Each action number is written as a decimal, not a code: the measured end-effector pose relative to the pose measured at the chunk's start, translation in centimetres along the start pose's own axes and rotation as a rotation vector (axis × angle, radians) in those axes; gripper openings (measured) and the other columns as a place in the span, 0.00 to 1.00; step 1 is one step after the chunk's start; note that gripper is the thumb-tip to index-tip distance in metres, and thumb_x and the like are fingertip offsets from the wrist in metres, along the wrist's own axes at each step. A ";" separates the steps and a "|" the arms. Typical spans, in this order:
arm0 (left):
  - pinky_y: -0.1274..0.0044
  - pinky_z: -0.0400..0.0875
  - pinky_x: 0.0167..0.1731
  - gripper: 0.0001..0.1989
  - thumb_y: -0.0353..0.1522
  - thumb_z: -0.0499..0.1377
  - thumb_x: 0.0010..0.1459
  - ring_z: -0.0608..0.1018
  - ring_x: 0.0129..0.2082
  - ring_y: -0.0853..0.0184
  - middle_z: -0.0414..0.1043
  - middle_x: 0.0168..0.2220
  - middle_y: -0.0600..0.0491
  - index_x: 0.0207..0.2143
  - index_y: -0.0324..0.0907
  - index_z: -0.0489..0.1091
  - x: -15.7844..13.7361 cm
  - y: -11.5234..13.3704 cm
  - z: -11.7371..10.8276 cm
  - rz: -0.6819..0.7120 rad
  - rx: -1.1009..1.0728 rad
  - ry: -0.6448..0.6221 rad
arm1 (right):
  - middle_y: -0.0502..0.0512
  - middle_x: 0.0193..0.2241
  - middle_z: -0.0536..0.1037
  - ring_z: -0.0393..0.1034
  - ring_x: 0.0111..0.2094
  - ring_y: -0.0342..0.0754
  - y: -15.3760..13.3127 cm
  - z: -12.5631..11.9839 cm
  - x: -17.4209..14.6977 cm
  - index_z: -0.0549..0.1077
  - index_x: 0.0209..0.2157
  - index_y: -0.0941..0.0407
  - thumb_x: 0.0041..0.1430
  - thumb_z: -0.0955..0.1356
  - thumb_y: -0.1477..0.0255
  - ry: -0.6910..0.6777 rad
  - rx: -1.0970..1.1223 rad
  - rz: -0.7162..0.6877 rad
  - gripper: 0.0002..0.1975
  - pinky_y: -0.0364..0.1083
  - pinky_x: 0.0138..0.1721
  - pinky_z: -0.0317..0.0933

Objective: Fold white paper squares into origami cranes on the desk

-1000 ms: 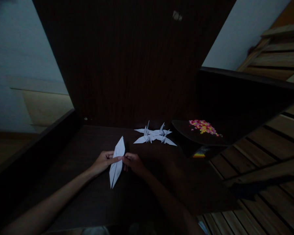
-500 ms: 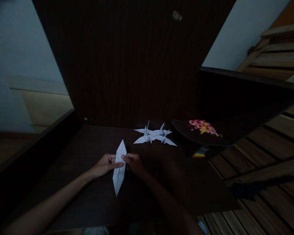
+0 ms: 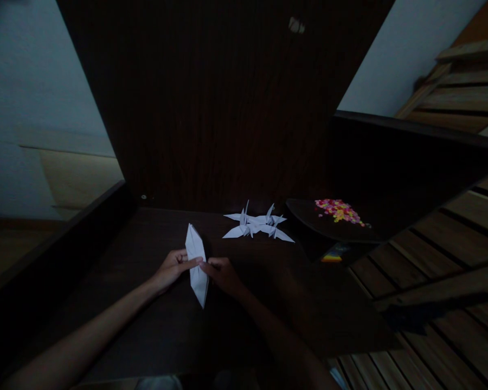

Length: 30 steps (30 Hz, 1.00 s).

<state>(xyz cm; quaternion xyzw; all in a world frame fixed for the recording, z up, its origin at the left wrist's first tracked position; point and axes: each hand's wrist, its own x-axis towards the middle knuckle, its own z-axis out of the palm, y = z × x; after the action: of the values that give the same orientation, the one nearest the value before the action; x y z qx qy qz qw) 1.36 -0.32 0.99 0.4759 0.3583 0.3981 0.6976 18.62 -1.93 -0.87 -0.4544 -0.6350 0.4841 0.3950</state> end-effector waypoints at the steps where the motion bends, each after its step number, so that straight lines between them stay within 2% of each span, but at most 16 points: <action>1: 0.78 0.70 0.29 0.17 0.39 0.70 0.43 0.78 0.26 0.67 0.78 0.28 0.51 0.31 0.36 0.75 0.1 0.0 -0.1 0.010 -0.014 0.049 | 0.44 0.12 0.61 0.54 0.17 0.39 0.0 0.1 -0.1 0.61 0.15 0.55 0.54 0.66 0.53 -0.013 -0.035 -0.022 0.24 0.40 0.19 0.47; 5: 0.76 0.71 0.30 0.19 0.40 0.70 0.41 0.78 0.27 0.65 0.78 0.28 0.50 0.32 0.36 0.74 0.2 0.1 -0.2 0.020 -0.040 0.136 | 0.44 0.12 0.60 0.53 0.17 0.39 0.0 0.3 -0.2 0.60 0.15 0.55 0.55 0.66 0.54 -0.002 -0.091 -0.081 0.25 0.41 0.21 0.47; 12: 0.74 0.71 0.31 0.20 0.40 0.70 0.42 0.78 0.28 0.63 0.78 0.28 0.49 0.34 0.35 0.74 0.2 0.2 -0.3 0.014 -0.047 0.142 | 0.45 0.12 0.62 0.56 0.17 0.39 -0.1 -0.1 -0.3 0.61 0.13 0.56 0.56 0.65 0.54 0.023 -0.070 -0.063 0.26 0.41 0.22 0.50; 17: 0.76 0.69 0.29 0.17 0.40 0.69 0.44 0.77 0.27 0.66 0.78 0.29 0.48 0.32 0.35 0.74 0.3 -0.1 -0.7 -0.024 0.035 0.020 | 0.46 0.12 0.64 0.56 0.14 0.39 -0.3 -0.2 0.0 0.64 0.16 0.56 0.58 0.62 0.52 0.056 0.050 -0.033 0.25 0.41 0.19 0.50; 24: 0.78 0.67 0.28 0.17 0.40 0.67 0.46 0.76 0.27 0.67 0.77 0.30 0.49 0.34 0.36 0.75 -0.1 0.0 -0.6 -0.105 0.141 -0.200 | 0.43 0.16 0.67 0.56 0.13 0.37 -0.4 0.1 0.3 0.67 0.24 0.55 0.47 0.71 0.59 0.140 0.194 0.004 0.15 0.39 0.15 0.50; 27: 0.78 0.67 0.30 0.19 0.42 0.66 0.49 0.76 0.29 0.66 0.77 0.31 0.48 0.37 0.36 0.75 0.0 0.0 -0.6 -0.086 0.121 -0.209 | 0.43 0.16 0.68 0.58 0.13 0.38 -0.2 0.2 0.4 0.67 0.24 0.55 0.47 0.71 0.60 0.194 0.225 0.023 0.14 0.39 0.14 0.51; 30: 0.78 0.66 0.30 0.18 0.44 0.63 0.51 0.74 0.27 0.67 0.75 0.27 0.50 0.33 0.36 0.75 0.2 0.0 -0.7 -0.056 0.125 -0.146 | 0.44 0.14 0.67 0.59 0.13 0.40 0.1 0.1 0.8 0.66 0.24 0.55 0.47 0.70 0.61 0.252 0.250 0.037 0.13 0.40 0.14 0.53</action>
<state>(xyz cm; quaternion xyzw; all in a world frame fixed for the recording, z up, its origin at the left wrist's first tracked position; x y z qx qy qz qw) 0.81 0.15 0.73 0.5358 0.3439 0.3196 0.7017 18.37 -1.21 -0.89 -0.4704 -0.5069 0.5057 0.5157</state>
